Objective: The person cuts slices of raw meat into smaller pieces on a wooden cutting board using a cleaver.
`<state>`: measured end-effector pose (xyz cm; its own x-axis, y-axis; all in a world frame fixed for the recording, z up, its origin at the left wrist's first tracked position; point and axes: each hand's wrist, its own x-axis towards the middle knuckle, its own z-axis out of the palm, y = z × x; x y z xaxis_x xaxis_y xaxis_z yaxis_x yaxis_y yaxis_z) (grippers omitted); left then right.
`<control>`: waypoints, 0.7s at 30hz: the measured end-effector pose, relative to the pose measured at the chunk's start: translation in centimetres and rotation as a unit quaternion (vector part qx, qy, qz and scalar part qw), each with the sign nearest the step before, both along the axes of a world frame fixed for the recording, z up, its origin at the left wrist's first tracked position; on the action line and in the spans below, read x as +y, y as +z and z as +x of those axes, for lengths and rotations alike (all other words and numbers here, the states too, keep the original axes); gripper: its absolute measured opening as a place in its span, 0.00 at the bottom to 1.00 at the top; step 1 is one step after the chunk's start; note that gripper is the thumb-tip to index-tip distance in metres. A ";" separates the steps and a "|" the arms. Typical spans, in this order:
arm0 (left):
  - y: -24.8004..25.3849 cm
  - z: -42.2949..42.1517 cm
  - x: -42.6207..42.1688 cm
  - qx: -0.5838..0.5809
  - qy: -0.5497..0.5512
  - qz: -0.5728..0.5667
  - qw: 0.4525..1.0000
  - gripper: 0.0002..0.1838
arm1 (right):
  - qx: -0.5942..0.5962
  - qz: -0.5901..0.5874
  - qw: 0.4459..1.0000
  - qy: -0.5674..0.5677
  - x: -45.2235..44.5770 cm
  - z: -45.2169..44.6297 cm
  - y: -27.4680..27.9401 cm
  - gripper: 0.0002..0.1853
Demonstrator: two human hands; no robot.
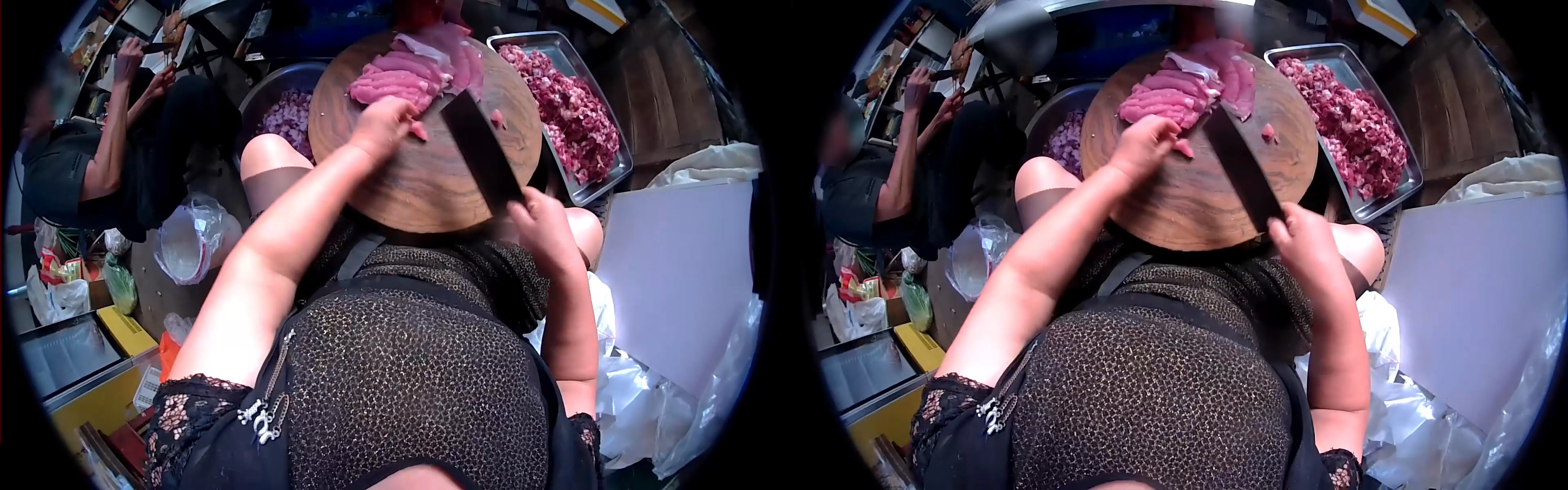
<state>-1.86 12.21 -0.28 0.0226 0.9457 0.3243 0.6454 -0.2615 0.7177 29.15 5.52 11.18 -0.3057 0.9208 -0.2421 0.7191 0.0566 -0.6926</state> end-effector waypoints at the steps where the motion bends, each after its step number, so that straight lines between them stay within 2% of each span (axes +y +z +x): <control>1: 0.0 -0.9 0.3 0.008 0.018 -0.016 1.000 0.10 | -0.002 0.007 0.999 0.036 -0.4 0.1 -1.0 0.13; 2: 0.1 -1.7 0.5 0.091 0.035 -0.001 0.995 0.12 | -0.003 0.013 0.997 0.072 -0.7 0.1 -1.8 0.13; 5: -1.1 -2.9 1.3 0.160 0.018 0.002 0.987 0.12 | -0.041 -0.019 0.995 0.086 -0.5 -1.3 -2.3 0.13; 6: -0.3 -2.5 1.1 0.204 0.031 -0.028 0.978 0.12 | -0.057 -0.042 0.994 0.089 -0.2 -1.9 -2.3 0.13; 7: 0.2 -2.2 0.9 0.247 0.044 -0.057 0.966 0.12 | -0.042 -0.114 0.991 0.057 0.3 -2.5 -1.0 0.13; 8: 0.3 -2.2 0.8 0.246 0.043 -0.058 0.966 0.12 | 0.043 -0.179 0.983 -0.018 0.6 -2.5 -1.9 0.13; 10: 0.9 -2.4 0.7 0.174 0.032 -0.075 0.981 0.11 | 0.021 -0.106 0.993 -0.048 0.8 -2.9 -1.8 0.13; 11: 1.1 -2.5 0.6 0.174 0.032 -0.075 0.981 0.11 | 0.020 -0.107 0.993 -0.048 1.2 -2.7 -2.3 0.13; 12: 2.2 -2.2 0.0 0.034 0.037 -0.150 0.987 0.09 | 0.023 -0.080 0.995 -0.060 1.5 -2.2 -3.4 0.13; 13: 3.3 -1.8 -0.9 -0.106 0.042 -0.224 0.968 0.08 | 0.026 -0.055 0.995 -0.073 1.7 -1.6 -4.7 0.13; 14: 4.1 -1.3 -1.9 -0.218 0.022 -0.208 0.953 0.10 | 0.044 -0.098 0.990 -0.088 2.1 -0.8 -6.2 0.13; 16: 5.9 -0.5 -3.4 -0.354 -0.007 -0.256 0.899 0.12 | 0.033 -0.086 0.992 -0.083 2.0 -0.9 -5.7 0.13; 17: 5.6 -0.8 -3.7 -0.357 -0.006 -0.258 0.898 0.12 | 0.030 -0.089 0.992 -0.082 2.0 -1.0 -5.3 0.13; 19: 4.6 -1.6 -4.8 -0.350 -0.034 -0.427 0.833 0.14 | 0.007 -0.061 0.995 -0.083 1.8 -1.4 -4.7 0.12; 20: 3.5 -1.6 -4.9 -0.228 -0.012 -0.487 0.843 0.17 | 0.004 -0.064 0.995 -0.080 1.7 -1.2 -4.7 0.12; 21: 4.0 -1.2 -5.5 -0.040 0.018 -0.456 0.889 0.18 | 0.025 -0.090 0.992 -0.087 1.8 -1.1 -4.6 0.12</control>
